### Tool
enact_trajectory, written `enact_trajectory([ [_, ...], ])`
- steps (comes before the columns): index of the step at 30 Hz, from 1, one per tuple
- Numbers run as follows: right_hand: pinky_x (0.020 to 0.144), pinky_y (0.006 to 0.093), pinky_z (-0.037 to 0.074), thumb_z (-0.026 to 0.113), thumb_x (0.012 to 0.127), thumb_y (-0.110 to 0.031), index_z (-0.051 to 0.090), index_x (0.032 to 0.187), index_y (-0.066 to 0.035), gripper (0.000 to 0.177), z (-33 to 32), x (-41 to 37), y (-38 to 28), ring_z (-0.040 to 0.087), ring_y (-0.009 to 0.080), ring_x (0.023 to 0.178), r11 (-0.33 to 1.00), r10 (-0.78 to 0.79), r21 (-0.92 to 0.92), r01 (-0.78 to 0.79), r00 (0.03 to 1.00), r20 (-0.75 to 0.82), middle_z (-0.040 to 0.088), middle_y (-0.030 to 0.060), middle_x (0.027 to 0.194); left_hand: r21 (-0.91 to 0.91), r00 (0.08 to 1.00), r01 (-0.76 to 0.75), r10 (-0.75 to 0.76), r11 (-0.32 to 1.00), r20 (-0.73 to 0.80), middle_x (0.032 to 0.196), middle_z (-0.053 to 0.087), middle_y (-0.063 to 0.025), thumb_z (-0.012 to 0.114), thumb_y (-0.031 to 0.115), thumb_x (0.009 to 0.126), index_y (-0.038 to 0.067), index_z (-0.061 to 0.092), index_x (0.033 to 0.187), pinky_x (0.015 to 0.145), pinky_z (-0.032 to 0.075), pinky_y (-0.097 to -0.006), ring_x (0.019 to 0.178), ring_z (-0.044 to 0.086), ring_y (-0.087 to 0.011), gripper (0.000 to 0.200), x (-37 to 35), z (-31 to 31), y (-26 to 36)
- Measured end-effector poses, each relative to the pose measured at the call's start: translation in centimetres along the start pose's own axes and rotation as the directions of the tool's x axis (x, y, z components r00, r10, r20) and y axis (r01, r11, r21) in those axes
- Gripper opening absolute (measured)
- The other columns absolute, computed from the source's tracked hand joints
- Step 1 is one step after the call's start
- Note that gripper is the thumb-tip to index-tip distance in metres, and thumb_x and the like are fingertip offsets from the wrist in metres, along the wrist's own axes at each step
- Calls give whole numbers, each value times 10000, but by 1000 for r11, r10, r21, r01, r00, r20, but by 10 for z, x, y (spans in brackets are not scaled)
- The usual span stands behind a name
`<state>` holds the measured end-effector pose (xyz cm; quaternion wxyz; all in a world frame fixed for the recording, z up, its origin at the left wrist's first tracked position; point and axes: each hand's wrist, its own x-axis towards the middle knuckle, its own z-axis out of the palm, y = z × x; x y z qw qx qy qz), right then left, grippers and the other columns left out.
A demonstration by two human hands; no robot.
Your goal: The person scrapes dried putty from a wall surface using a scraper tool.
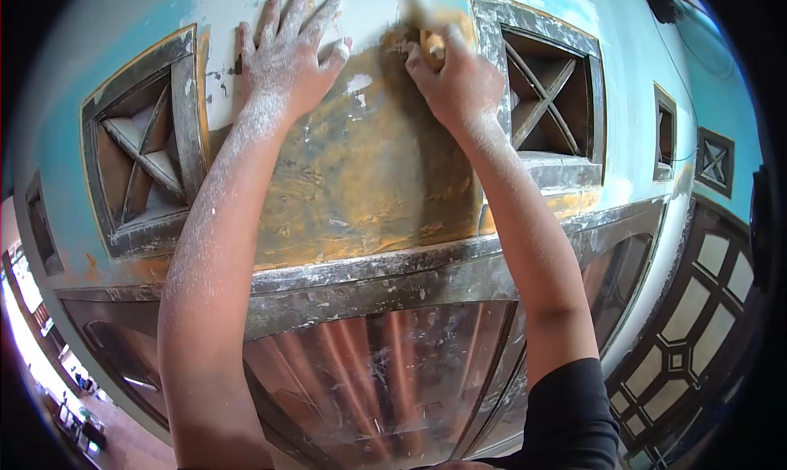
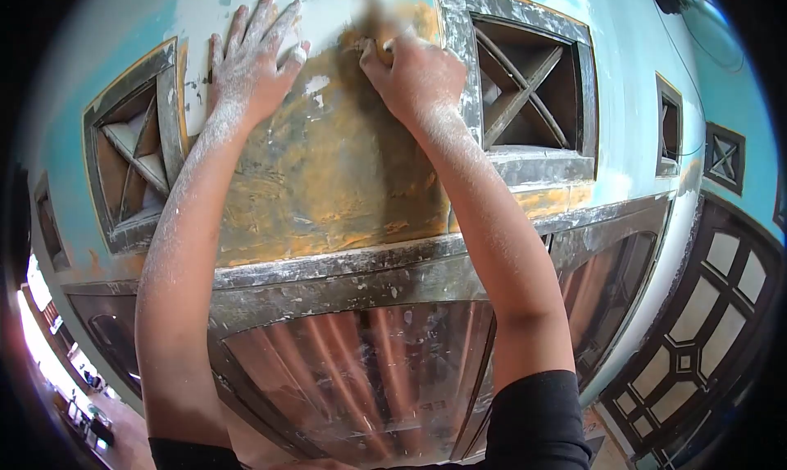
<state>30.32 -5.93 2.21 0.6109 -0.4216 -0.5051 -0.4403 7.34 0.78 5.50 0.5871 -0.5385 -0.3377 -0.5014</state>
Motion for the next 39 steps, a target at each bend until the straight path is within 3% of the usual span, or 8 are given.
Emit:
enact_trajectory([
  [9,894,518,537,659,940,-311,624,1276,-118,389,-8,86,29,697,421,1041,988,138,93,-126,982,-131,738,227,1061,-46,999,21,-19,999,45,1724,198,-1,499,539,1028,379,305,1621,1270,96,-607,1591,154,-288,645,-5,-10,2],
  [11,854,512,562,662,907,-534,652,1291,-255,475,4,78,45,731,383,986,979,-8,-204,-11,996,-88,763,173,1038,-55,999,22,-20,998,40,1724,198,-1,498,537,1028,382,303,1621,1271,86,-605,1592,152,-286,643,-4,-9,3],
  [14,852,510,564,662,911,-530,632,1316,-258,488,-8,91,76,732,382,982,963,193,-173,-206,977,-93,763,170,1024,-22,997,38,-36,999,69,1724,200,0,499,536,1029,386,299,1622,1270,88,-606,1592,151,-286,643,-4,-11,5],
  [26,866,514,561,622,930,-555,608,1354,-268,512,-13,156,127,724,402,1019,975,93,-183,-127,979,-180,759,199,1055,-3,996,33,-33,999,85,1726,192,2,486,537,1037,390,304,1619,1276,96,-593,1594,145,-276,628,-1,-13,4],
  [27,893,527,529,676,928,-327,632,1256,-134,383,-35,138,84,696,431,1030,985,169,61,-162,977,-132,739,227,1045,6,995,41,-41,999,93,1726,194,5,487,538,1036,394,309,1617,1276,99,-592,1594,149,-273,624,-3,-13,5],
  [32,878,519,529,695,920,-316,658,1224,-150,349,-31,95,65,704,422,1016,999,17,-47,-18,1000,-22,746,218,1037,-36,999,23,-21,999,47,1724,198,26,490,546,1032,413,315,1611,1280,88,-583,1593,154,-253,620,-2,-7,4],
  [36,837,526,550,678,933,-306,658,1207,-116,334,-35,110,72,720,414,963,970,230,-58,-237,967,-110,749,222,1003,-7,996,49,-48,999,74,1724,196,25,493,547,1029,415,312,1610,1282,77,-580,1594,148,-253,623,-4,-12,5],
  [39,861,516,561,623,924,-558,611,1350,-262,519,-13,102,68,723,399,1035,969,-6,-245,13,1000,28,760,191,1073,-12,996,46,-45,999,79,1725,194,22,485,551,1029,414,307,1612,1283,73,-579,1594,146,-255,624,-4,-13,7],
])
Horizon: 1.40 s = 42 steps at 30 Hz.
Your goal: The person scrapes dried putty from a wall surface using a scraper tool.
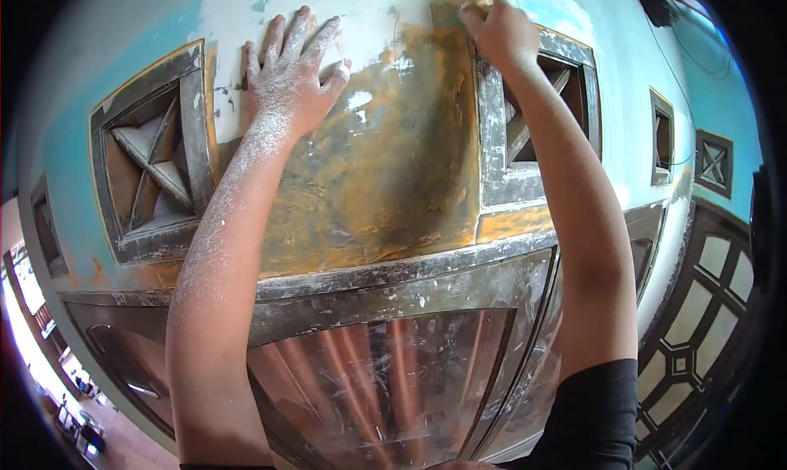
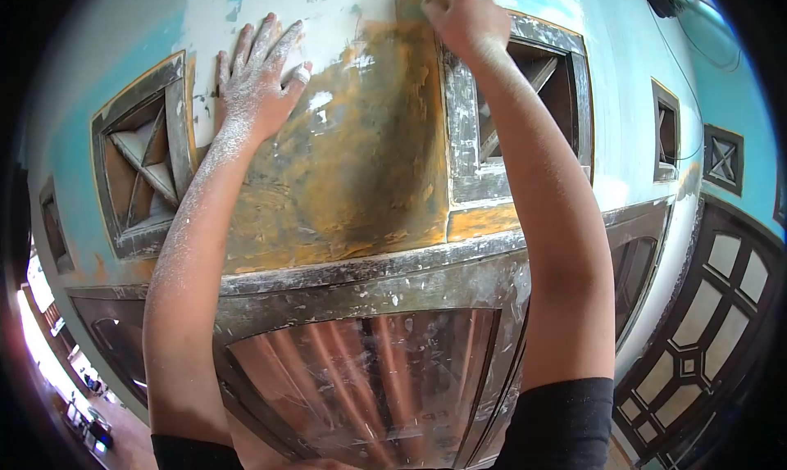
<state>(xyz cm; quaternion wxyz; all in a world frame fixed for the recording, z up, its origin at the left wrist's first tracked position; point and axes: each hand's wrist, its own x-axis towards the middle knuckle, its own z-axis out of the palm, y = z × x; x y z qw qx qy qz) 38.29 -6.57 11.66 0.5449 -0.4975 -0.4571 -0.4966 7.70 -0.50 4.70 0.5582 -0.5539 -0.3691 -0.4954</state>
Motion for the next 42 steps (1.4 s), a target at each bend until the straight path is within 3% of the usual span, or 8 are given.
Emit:
enact_trajectory([
  [5,850,513,565,624,922,-563,608,1343,-304,495,17,16,7,731,398,1011,970,234,94,-225,967,-99,765,190,1050,-21,999,-10,11,1000,38,1726,200,3,495,579,1010,408,313,1612,1278,65,-591,1592,154,-285,652,2,-6,-2],
  [9,853,510,570,634,938,-531,605,1332,-300,458,2,3,-50,739,382,978,992,-112,-57,114,993,33,771,151,1037,-73,998,-62,63,995,4,1724,206,-26,512,620,982,384,320,1615,1272,64,-605,1591,158,-296,702,0,-6,-7],
  [14,865,516,565,652,934,-518,582,1359,-319,475,-6,-3,-91,734,392,983,989,5,147,-14,998,62,764,167,1045,-74,986,-151,156,986,63,1725,201,-33,508,659,977,372,312,1622,1280,64,-586,1596,140,-295,733,-1,-13,-18],
  [18,879,485,574,627,954,-484,578,1357,-262,463,-16,-26,-125,739,346,1005,956,-294,46,290,943,154,766,151,1040,-127,982,-183,186,975,13,1726,202,-27,522,613,988,365,342,1614,1278,84,-586,1590,162,-308,697,1,-9,-44],
  [20,875,479,574,618,968,-482,559,1375,-269,464,-14,-12,-128,740,331,1007,989,-34,144,17,992,118,768,131,1031,-110,986,-165,166,980,4,1726,202,-27,524,604,987,362,345,1613,1276,87,-587,1587,170,-311,694,-1,-4,-45],
  [36,838,483,582,619,921,-553,644,1295,-225,498,29,23,-166,746,334,943,987,-155,-31,156,987,50,766,146,978,-65,995,-67,71,996,71,1727,188,-53,537,545,984,316,379,1602,1277,93,-587,1592,147,-309,677,-7,-7,-46],
  [40,861,488,563,662,959,-328,623,1330,-157,411,-6,43,-173,734,345,983,946,74,311,-86,996,50,763,161,1041,-154,998,-68,64,986,-29,1717,221,-52,533,531,988,365,336,1611,1277,102,-588,1583,181,-313,675,-10,-4,-47],
  [42,869,467,564,670,960,-334,621,1354,-183,424,-14,29,-186,735,314,999,950,-223,234,204,973,55,766,131,1068,-174,997,-64,56,983,-46,1714,227,-54,539,521,987,354,338,1611,1277,103,-587,1581,184,-313,677,-10,-3,-47],
])
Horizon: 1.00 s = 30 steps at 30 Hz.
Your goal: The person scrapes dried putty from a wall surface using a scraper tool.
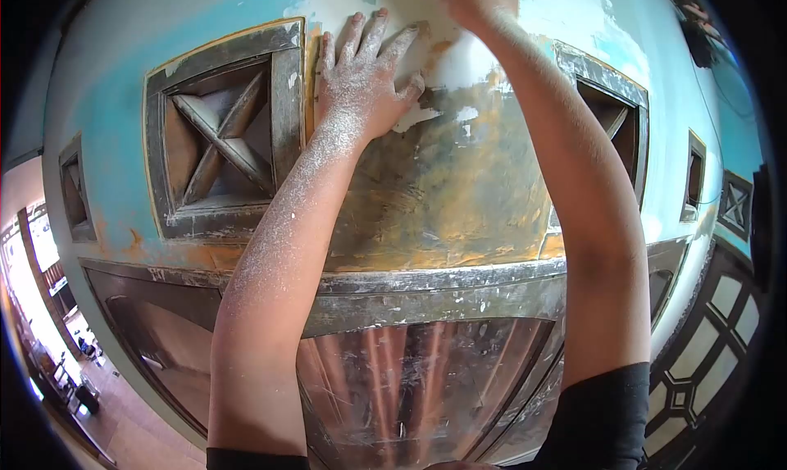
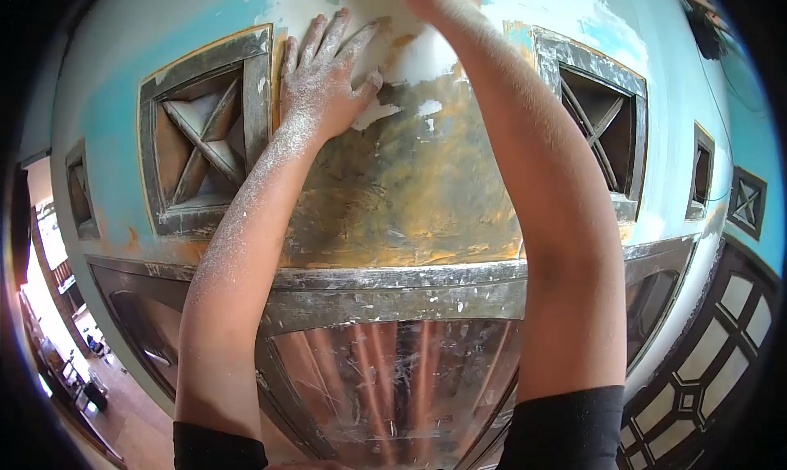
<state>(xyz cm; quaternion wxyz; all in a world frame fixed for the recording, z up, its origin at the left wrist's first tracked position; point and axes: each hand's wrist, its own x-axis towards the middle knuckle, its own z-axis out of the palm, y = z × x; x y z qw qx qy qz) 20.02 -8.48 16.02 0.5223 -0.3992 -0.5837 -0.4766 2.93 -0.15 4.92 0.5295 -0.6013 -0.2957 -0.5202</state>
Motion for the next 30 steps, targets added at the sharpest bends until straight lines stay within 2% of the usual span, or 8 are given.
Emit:
enact_trajectory([
  [7,872,477,559,678,949,-366,638,1313,-174,414,4,13,-1,729,339,1013,961,278,9,-278,960,-16,761,154,1071,17,998,68,-68,998,14,1717,214,-56,549,513,985,309,332,1618,1277,87,-586,1585,171,-313,700,-2,-2,2],
  [11,866,486,556,663,947,-346,651,1286,-158,388,-11,-15,-18,727,353,1004,991,128,-57,-124,988,82,759,162,1054,64,998,54,-55,996,8,1719,205,-65,539,512,992,308,327,1622,1277,89,-583,1586,163,-318,695,-7,3,0],
  [15,872,487,555,656,946,-337,658,1262,-164,361,-5,9,11,726,346,1009,977,213,31,-211,971,-106,757,157,1048,20,998,60,-60,998,23,1719,205,-71,532,510,999,309,323,1623,1277,95,-580,1585,165,-323,688,-4,-3,0],
  [19,883,485,541,655,928,-309,661,1235,-137,352,-9,-3,4,700,352,1028,982,186,27,-188,981,48,730,157,1095,3,998,68,-68,998,10,1715,219,-70,539,494,1001,310,323,1622,1279,107,-563,1580,181,-324,682,-10,-3,0],
  [20,816,488,581,614,923,-568,661,1292,-238,498,24,-5,29,744,351,926,972,84,-216,-93,995,-51,768,149,981,2,998,66,-66,998,6,1713,226,-70,537,493,1004,300,333,1619,1278,109,-561,1579,185,-326,676,-12,-4,0],
  [26,809,481,578,587,981,-502,517,1400,-265,487,34,-113,9,743,352,896,998,-50,42,50,999,-1,767,122,954,2,998,54,-54,999,-33,1706,255,-56,463,492,1046,220,435,1573,1272,117,-561,1574,209,-313,594,-25,5,4],
  [29,799,488,578,589,980,-480,481,1421,-277,497,37,-132,-3,744,349,890,996,-89,1,89,996,18,766,124,942,22,997,63,-62,998,-34,1692,297,-53,370,504,1080,174,481,1547,1268,98,-574,1572,221,-304,583,-35,6,20],
  [30,792,494,579,581,987,-458,463,1431,-274,495,34,-134,-6,746,344,883,995,-104,10,104,991,80,766,124,928,-100,993,99,-105,990,-47,1688,309,-59,351,508,1083,168,475,1551,1267,87,-579,1573,217,-309,592,-33,8,22],
])
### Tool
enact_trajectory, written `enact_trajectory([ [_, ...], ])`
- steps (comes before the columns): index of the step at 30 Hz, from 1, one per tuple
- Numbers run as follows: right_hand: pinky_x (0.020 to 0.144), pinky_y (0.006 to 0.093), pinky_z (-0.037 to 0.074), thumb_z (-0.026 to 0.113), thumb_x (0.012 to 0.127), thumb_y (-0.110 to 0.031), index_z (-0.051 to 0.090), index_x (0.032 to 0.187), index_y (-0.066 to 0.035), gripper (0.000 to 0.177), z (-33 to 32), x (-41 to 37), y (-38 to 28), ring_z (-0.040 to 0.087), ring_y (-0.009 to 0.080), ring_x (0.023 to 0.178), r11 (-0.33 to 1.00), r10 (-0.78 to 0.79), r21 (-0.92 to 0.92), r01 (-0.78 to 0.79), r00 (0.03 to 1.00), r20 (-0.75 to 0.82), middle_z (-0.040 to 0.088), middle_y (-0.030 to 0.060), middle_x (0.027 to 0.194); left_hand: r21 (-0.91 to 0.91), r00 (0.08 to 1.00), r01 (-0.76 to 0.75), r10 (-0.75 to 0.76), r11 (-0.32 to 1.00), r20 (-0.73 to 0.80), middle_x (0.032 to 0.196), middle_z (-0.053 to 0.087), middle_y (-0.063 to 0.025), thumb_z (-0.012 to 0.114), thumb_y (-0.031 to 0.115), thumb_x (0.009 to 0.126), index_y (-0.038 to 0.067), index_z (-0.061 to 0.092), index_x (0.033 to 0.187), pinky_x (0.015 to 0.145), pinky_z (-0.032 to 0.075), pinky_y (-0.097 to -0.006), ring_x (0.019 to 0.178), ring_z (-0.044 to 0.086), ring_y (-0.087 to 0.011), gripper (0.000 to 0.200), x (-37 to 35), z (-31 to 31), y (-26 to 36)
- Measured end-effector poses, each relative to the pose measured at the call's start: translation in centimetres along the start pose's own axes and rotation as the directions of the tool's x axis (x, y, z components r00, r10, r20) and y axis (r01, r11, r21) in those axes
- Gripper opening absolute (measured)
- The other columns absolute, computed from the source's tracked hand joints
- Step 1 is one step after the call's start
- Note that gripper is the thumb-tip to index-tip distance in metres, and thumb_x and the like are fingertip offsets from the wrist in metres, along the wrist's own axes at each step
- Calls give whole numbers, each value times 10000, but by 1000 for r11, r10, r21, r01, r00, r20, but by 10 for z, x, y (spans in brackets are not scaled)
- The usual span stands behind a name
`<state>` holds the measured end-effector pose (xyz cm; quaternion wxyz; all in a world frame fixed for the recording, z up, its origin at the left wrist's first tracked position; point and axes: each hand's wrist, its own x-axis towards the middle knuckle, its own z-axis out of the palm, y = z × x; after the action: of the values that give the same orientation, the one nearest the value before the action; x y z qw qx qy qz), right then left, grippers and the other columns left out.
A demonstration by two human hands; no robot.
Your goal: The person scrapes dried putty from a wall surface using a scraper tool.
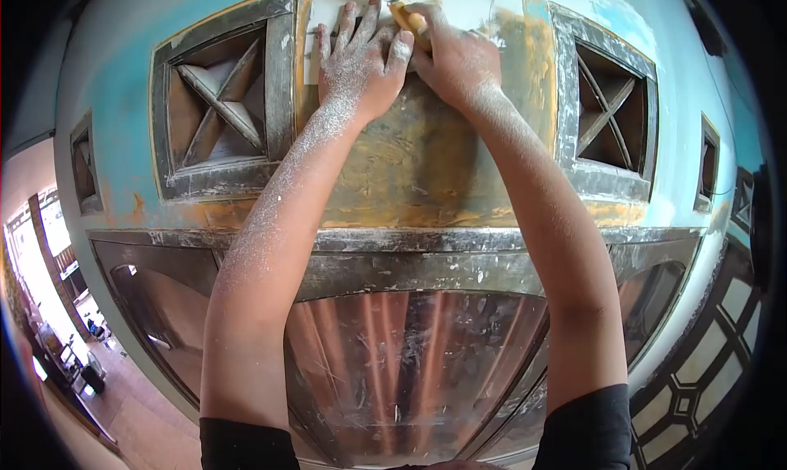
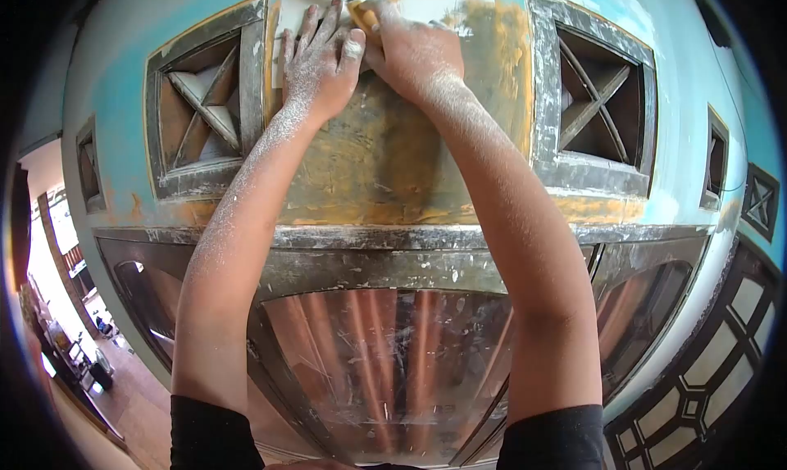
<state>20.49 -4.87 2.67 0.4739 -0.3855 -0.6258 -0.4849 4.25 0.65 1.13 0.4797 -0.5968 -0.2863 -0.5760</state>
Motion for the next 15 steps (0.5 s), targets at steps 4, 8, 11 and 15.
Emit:
enact_trajectory([
  [4,832,500,575,553,995,-448,456,1445,-228,511,-2,1,4,742,359,917,993,-56,111,52,998,32,768,130,975,-180,987,157,-151,971,45,1671,345,-81,322,487,1090,139,471,1546,1267,69,-576,1579,196,-319,593,20,1,14],
  [8,892,488,551,516,996,-421,440,1499,-221,546,5,-2,10,717,348,1007,980,-50,187,68,994,-97,750,146,1054,-422,991,63,-107,904,-83,1496,492,-247,465,392,1026,67,497,1468,1220,288,-536,1454,416,-395,550,39,6,20],
  [11,939,545,511,525,959,-302,399,1535,-227,595,12,-3,19,668,451,1059,936,-88,323,141,981,-173,717,185,1142,-589,958,261,-278,765,63,1438,503,-338,471,327,1022,-54,426,1475,1135,397,-484,1352,492,-459,594,47,0,31],
  [15,845,509,523,544,968,-341,391,1563,-247,621,8,-3,17,685,399,940,929,-37,364,65,996,-84,709,127,972,-413,938,345,-293,843,184,1191,661,-329,479,287,1005,-33,425,1484,989,494,-542,1116,635,-483,578,52,-33,37],
])
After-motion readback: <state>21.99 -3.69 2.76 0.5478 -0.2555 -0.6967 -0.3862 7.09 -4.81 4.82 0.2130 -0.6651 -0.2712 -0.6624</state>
